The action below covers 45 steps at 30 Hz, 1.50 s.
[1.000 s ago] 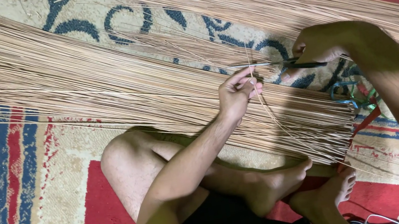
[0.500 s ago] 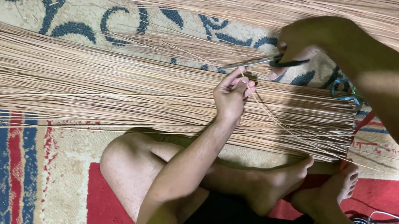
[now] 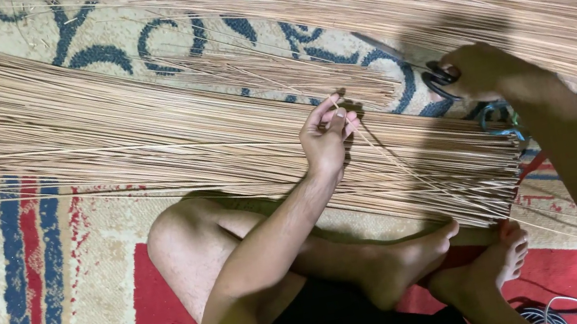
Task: Organizing and bundling thin wooden sticks on the floor using scissors
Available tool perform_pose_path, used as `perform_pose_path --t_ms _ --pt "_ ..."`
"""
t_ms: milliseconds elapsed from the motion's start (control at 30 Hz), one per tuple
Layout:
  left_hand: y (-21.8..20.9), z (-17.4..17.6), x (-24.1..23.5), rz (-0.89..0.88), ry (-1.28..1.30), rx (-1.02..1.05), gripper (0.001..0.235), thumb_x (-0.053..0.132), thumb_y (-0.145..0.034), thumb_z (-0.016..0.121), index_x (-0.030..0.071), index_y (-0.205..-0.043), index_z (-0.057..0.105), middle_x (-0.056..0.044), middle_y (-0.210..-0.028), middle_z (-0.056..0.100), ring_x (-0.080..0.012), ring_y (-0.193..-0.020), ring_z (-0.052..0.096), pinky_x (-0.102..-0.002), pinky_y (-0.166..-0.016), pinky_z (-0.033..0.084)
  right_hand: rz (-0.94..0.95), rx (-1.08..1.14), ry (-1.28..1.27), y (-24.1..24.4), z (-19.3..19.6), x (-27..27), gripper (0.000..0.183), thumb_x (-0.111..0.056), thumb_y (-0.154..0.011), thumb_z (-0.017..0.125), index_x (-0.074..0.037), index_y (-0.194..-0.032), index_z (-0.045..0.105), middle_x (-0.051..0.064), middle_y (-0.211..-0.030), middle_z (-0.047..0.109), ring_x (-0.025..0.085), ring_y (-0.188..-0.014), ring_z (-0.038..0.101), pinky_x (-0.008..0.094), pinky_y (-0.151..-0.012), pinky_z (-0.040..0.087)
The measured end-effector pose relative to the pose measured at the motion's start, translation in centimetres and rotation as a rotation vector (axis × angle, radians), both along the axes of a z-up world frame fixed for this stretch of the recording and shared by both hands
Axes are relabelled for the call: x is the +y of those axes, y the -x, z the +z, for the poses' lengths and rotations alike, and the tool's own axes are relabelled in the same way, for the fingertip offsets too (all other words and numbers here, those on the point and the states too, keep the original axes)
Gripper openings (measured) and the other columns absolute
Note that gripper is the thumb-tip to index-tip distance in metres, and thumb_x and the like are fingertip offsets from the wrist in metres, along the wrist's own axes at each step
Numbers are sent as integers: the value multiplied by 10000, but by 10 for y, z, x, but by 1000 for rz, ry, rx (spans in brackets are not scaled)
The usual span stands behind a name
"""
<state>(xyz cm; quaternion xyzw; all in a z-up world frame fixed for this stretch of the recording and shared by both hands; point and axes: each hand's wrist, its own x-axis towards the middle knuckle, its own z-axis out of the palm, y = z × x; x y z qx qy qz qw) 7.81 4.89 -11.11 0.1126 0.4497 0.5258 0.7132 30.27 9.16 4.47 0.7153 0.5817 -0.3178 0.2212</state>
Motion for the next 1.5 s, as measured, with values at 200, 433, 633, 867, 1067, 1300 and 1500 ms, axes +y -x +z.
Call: perform_pose_path --t_ms 200,433,633,867,1067,1300,1500 --pt "-2 -3 2 3 -25 26 294 -60 -987 615 23 -1261 683 -144 -926 647 -276 -875 756 -425 -820 680 157 -157 -272 -154 -176 -43 397 -270 -765 825 -141 -1137 782 108 -992 792 335 -977 777 450 -873 632" --pt "1 -5 17 47 -14 17 296 -77 -988 596 2 -1263 671 -135 -925 626 -287 -869 755 -439 -825 677 163 -324 -77 -110 -174 1 268 -140 -751 807 -119 -1015 840 172 -969 808 386 -918 791 487 -761 654" --pt "3 -7 25 91 11 -14 308 -77 -990 597 9 -1277 668 -138 -934 623 -303 -875 755 -463 -833 674 180 -256 -2 -54 -132 32 422 -137 -719 908 -10 -1101 778 200 -1058 786 426 -1004 768 568 -825 625" --pt "9 -4 39 128 39 -94 335 -104 -973 603 -32 -1297 651 -114 -893 625 -297 -862 748 -443 -829 675 371 -21 -605 37 -106 102 128 -118 -982 670 -74 -950 785 93 -859 748 265 -724 713 385 -589 583" --pt "20 2 47 136 105 -121 347 -128 -966 585 -58 -1301 646 -113 -869 658 -277 -846 733 -432 -841 670 472 225 -1111 86 -120 147 60 26 -915 822 36 -965 791 165 -911 734 270 -774 715 340 -570 662" --pt "13 12 46 121 88 -27 325 -91 -981 586 -15 -1287 664 -165 -945 616 -311 -890 751 -468 -856 673 432 42 -920 78 -166 164 106 -211 -888 789 -185 -986 760 -2 -901 590 214 -921 651 344 -793 606" --pt "12 8 45 123 86 -33 315 -84 -982 596 -6 -1278 670 -158 -943 621 -301 -896 750 -455 -863 673 431 -35 -947 86 -168 165 103 -231 -869 804 -196 -957 763 -8 -914 584 193 -922 639 321 -755 608"
